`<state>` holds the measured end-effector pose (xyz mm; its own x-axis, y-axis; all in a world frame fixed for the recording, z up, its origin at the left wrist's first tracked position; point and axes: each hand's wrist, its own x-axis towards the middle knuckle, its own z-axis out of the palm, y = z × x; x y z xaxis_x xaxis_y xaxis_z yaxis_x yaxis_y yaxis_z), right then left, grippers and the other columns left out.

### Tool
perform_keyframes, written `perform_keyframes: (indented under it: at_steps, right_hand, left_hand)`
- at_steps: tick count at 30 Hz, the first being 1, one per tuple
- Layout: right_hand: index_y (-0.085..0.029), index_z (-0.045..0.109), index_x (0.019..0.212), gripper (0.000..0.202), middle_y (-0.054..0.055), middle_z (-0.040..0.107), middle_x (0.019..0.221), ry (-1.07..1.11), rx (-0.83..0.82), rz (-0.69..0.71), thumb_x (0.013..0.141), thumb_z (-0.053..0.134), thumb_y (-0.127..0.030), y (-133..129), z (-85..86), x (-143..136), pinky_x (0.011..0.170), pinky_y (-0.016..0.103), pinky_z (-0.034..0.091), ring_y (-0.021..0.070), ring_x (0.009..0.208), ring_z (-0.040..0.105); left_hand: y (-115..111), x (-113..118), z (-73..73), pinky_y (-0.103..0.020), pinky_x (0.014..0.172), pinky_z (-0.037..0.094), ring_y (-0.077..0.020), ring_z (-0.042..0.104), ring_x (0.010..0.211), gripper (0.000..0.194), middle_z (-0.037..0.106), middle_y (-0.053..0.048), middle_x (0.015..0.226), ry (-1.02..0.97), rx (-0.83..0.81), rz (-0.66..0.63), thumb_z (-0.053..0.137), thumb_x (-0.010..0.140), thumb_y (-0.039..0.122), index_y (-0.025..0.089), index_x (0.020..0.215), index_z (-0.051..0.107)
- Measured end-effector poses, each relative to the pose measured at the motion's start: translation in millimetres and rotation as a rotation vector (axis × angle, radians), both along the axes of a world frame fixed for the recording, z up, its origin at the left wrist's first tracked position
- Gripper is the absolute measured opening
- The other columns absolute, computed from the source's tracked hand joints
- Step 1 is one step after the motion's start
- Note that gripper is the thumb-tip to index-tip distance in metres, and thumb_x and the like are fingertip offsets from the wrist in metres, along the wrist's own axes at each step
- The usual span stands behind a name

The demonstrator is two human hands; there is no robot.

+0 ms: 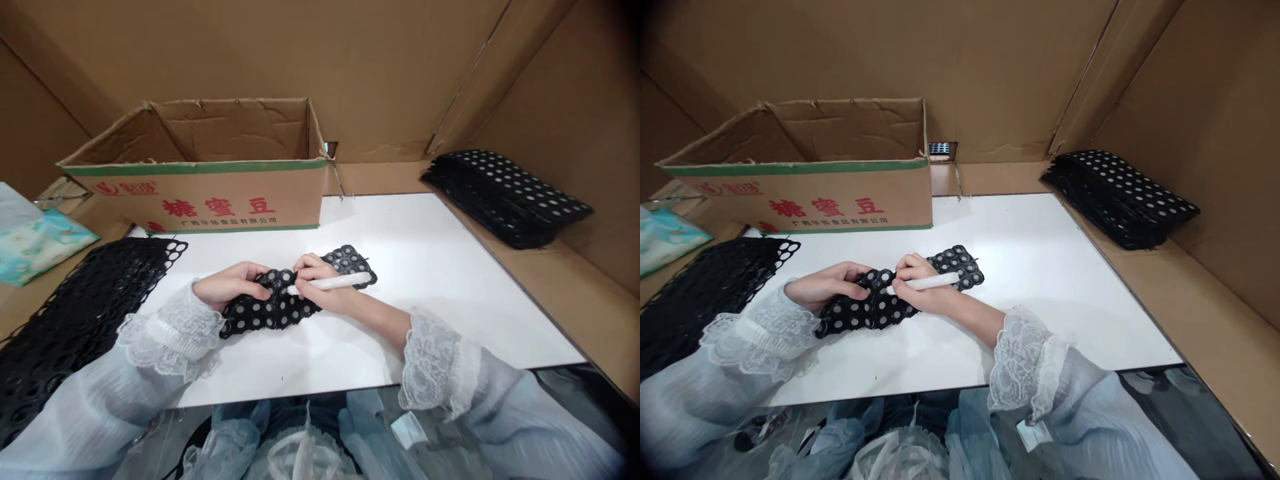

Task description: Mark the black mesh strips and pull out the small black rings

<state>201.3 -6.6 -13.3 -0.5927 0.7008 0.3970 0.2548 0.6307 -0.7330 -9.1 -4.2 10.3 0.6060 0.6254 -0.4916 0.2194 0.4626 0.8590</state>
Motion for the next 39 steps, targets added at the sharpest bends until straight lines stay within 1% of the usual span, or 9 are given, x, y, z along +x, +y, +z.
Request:
perform_keyframes:
  at_steps: [7,10,14,18,22,25,29,32,39]
  right_hand:
    - [-0.017,0.050,0.053,0.027,0.004,0.051,0.078,-0.003,-0.002,0.038,0.079,0.042,-0.017,2.9,-0.4,-2.8,0.078,0.032,0.040,0.0140,0.078,0.047]
    - [-0.018,0.048,0.053,0.027,0.004,0.050,0.076,0.003,-0.012,0.051,0.079,0.042,-0.017,3.8,-1.2,-3.7,0.076,0.031,0.040,0.0139,0.078,0.047]
    - [-0.018,0.049,0.054,0.026,0.004,0.050,0.076,0.021,-0.017,0.026,0.079,0.042,-0.019,3.4,-1.6,-4.1,0.075,0.030,0.040,0.0138,0.076,0.048]
    - [-0.017,0.050,0.055,0.026,0.004,0.053,0.075,0.057,-0.022,0.015,0.080,0.041,-0.020,0.5,3.7,-4.3,0.074,0.031,0.040,0.0141,0.076,0.050]
    - [-0.017,0.052,0.058,0.028,0.002,0.053,0.068,0.042,-0.083,-0.011,0.082,0.040,-0.023,0.7,13.4,-3.2,0.072,0.029,0.039,0.0132,0.072,0.050]
    - [-0.016,0.052,0.059,0.028,0.001,0.052,0.067,0.007,-0.148,-0.003,0.083,0.040,-0.026,8.3,14.3,-3.5,0.070,0.027,0.039,0.0117,0.068,0.050]
    - [-0.016,0.051,0.059,0.029,-0.001,0.052,0.063,-0.004,-0.253,0.013,0.082,0.038,-0.027,22.8,2.5,-10.1,0.066,0.025,0.038,0.0107,0.063,0.049]
    - [-0.016,0.049,0.058,0.028,0.000,0.053,0.065,-0.006,-0.278,-0.005,0.081,0.038,-0.027,27.1,-5.5,-17.7,0.066,0.024,0.037,0.0108,0.065,0.050]
    - [-0.015,0.051,0.055,0.027,0.000,0.053,0.053,-0.115,-0.338,-0.141,0.078,0.040,-0.026,16.8,3.3,-13.4,0.058,0.025,0.035,0.0108,0.055,0.047]
  left_hand:
    - [3.2,-2.4,-1.0,-0.022,0.055,0.041,-0.0122,0.054,0.055,0.012,0.061,0.001,0.060,0.052,-0.081,0.021,0.056,0.054,0.009,0.013,0.065,0.059]
    - [5.5,-5.1,-0.2,-0.020,0.056,0.038,-0.0108,0.051,0.056,0.011,0.058,0.003,0.059,0.065,-0.041,-0.031,0.058,0.054,0.010,0.014,0.064,0.058]
    - [9.9,-8.5,1.3,-0.020,0.068,0.038,-0.0122,0.052,0.070,0.013,0.059,0.003,0.072,0.059,0.113,-0.139,0.062,0.062,0.019,0.015,0.075,0.059]
    - [13.3,-8.9,-0.3,-0.019,0.071,0.036,-0.0107,0.049,0.072,0.015,0.056,0.003,0.074,0.100,0.291,-0.054,0.056,0.073,0.029,0.015,0.077,0.057]
    - [11.6,-4.5,-1.3,-0.021,0.075,0.034,-0.0119,0.048,0.078,0.017,0.055,0.002,0.080,0.098,0.398,-0.010,0.056,0.070,0.025,0.015,0.084,0.055]
    - [8.9,-0.4,0.2,-0.021,0.070,0.034,-0.0116,0.046,0.072,0.013,0.051,0.003,0.073,0.096,0.462,0.069,0.049,0.069,0.022,0.016,0.081,0.051]
    - [12.1,-0.8,-3.0,-0.024,0.066,0.034,-0.0122,0.041,0.065,0.007,0.042,0.003,0.062,0.263,0.667,0.120,0.037,0.066,0.020,0.016,0.065,0.044]
    - [19.7,-4.9,-11.0,-0.028,0.070,0.035,-0.0139,0.042,0.066,0.011,0.043,0.002,0.061,0.458,0.836,0.133,0.033,0.065,0.020,0.017,0.062,0.043]
    - [21.8,0.8,-22.0,-0.033,0.081,0.037,-0.0168,0.049,0.076,0.020,0.056,-0.003,0.072,0.492,0.991,-0.022,0.031,0.065,0.016,0.015,0.065,0.051]
